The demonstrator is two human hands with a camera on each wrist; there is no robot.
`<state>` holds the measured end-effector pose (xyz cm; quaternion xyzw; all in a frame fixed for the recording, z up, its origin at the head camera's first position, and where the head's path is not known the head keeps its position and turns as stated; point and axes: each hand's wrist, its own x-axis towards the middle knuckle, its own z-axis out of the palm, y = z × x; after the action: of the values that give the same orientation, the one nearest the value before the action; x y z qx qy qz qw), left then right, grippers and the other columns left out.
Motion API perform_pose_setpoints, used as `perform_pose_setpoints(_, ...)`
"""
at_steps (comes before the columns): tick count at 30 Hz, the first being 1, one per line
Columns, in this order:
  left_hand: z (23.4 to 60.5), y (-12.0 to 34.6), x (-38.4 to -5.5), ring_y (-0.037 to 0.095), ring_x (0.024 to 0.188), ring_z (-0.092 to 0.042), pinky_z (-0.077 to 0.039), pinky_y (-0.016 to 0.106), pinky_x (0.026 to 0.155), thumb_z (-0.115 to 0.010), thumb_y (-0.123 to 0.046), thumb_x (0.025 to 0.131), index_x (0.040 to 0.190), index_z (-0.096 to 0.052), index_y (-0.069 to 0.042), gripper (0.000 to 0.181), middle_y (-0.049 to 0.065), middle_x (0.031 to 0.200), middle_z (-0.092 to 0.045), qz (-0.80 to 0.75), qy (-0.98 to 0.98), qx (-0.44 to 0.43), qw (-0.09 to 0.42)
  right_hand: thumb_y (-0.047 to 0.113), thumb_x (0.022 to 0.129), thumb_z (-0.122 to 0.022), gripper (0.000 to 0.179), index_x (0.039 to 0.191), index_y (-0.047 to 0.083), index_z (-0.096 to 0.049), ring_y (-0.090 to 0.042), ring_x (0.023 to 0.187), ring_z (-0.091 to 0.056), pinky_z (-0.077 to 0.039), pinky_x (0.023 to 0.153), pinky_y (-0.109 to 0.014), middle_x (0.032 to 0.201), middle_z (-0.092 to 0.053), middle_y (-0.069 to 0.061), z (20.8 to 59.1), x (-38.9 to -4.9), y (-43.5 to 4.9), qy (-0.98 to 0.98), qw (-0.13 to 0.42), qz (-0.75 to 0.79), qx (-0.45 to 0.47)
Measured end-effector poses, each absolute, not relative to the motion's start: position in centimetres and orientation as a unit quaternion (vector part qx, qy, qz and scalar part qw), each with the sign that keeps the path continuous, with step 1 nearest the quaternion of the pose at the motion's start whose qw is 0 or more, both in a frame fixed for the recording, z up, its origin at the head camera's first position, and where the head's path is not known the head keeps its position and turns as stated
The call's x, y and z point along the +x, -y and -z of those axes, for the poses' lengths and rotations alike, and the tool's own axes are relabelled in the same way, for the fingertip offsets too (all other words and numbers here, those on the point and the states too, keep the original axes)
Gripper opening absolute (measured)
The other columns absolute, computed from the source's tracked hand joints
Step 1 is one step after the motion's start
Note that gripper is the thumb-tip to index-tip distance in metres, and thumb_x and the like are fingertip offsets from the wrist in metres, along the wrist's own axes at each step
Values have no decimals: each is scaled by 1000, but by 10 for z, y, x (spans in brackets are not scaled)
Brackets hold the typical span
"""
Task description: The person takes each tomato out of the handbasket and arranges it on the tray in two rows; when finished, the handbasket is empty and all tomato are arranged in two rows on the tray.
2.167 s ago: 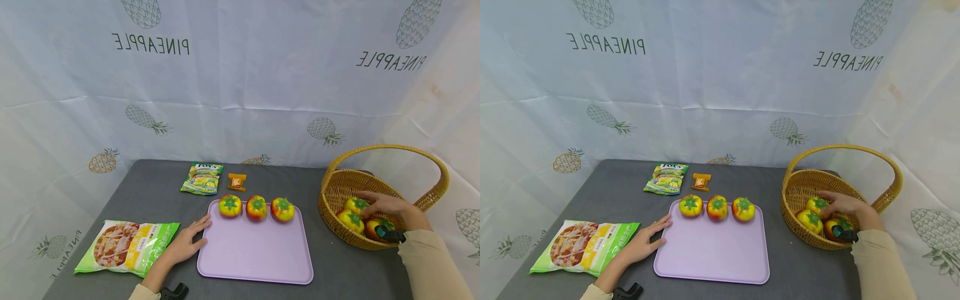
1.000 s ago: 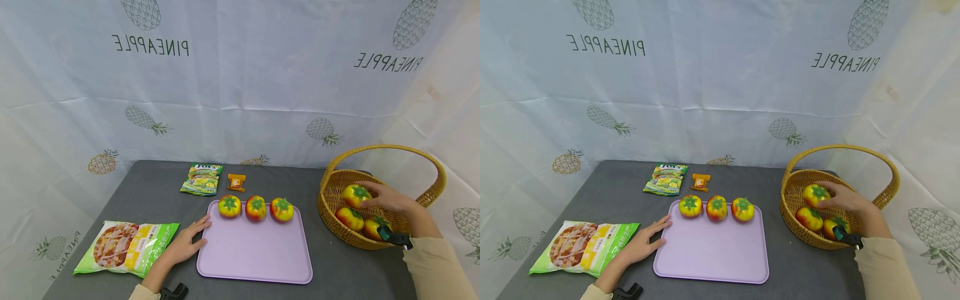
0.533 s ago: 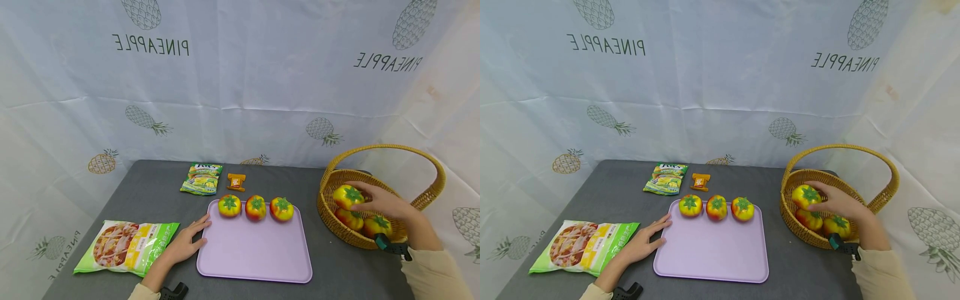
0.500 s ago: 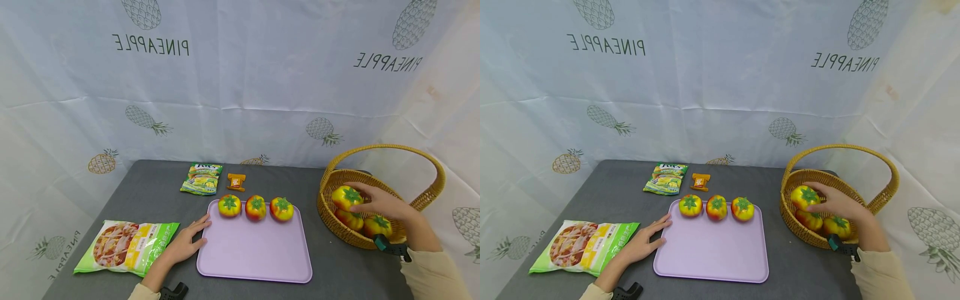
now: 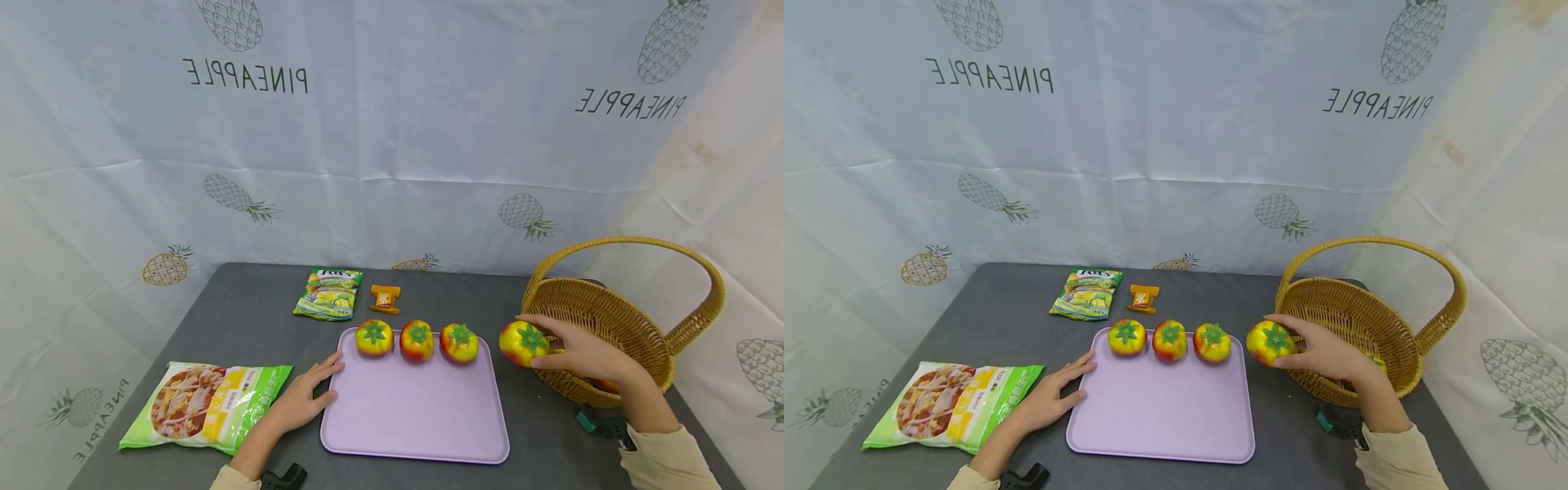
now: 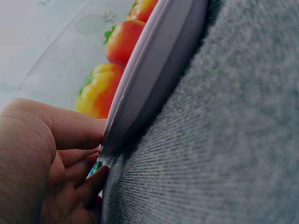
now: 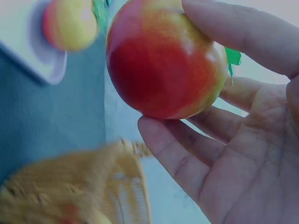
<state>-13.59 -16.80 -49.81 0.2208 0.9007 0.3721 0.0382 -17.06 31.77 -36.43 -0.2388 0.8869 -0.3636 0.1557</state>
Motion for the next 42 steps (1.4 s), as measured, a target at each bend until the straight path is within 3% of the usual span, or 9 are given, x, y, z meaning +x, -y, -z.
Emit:
perform_pose_setpoints(5,498,168,-136,35,138,-34,-26,61,109,-57,-21,93,137,-50,-6,47,8,152,-36,-374,-900,222,38,23,86,-70,69,145,11,-35,-9,99,-55,-53,79,-24,128,-48,-19,377,-171,-296,-866,179,405,-233)
perform_pose_setpoints(9,499,168,-137,35,137,-35,-24,61,109,-57,-20,93,137,-50,-5,47,10,152,-36,-377,-897,228,36,24,86,-70,69,144,10,-36,-14,104,-55,-53,83,-25,132,-48,-19,387,-171,-278,-860,168,412,-250)
perform_pose_setpoints(18,500,169,-137,35,137,-35,-23,61,109,-57,-20,93,136,-51,-4,47,10,152,-35,-384,-893,230,38,27,84,-71,72,144,5,-37,-31,114,-52,-49,94,-45,140,-44,-21,411,-169,-234,-853,158,422,-264)
perform_pose_setpoints(25,500,169,-137,36,137,-36,-25,62,108,-57,-21,93,136,-51,-6,47,10,151,-36,-377,-897,229,36,29,84,-72,72,144,10,-39,-27,116,-50,-48,96,-38,140,-45,-13,430,-162,-197,-828,192,455,-266)
perform_pose_setpoints(36,499,168,-137,34,136,-37,-26,61,108,-59,-19,91,135,-53,-6,46,9,151,-38,-376,-899,223,28,33,81,-74,72,143,14,-42,-21,113,-50,-49,93,-31,136,-50,-3,444,-159,-148,-827,183,459,-269)
perform_pose_setpoints(42,499,169,-137,31,138,-35,-23,58,111,-58,-20,92,136,-52,-7,47,6,152,-35,-382,-899,210,48,38,81,-73,71,141,16,-44,-15,114,-51,-47,98,-34,136,-50,2,455,-159,-126,-837,168,440,-280)
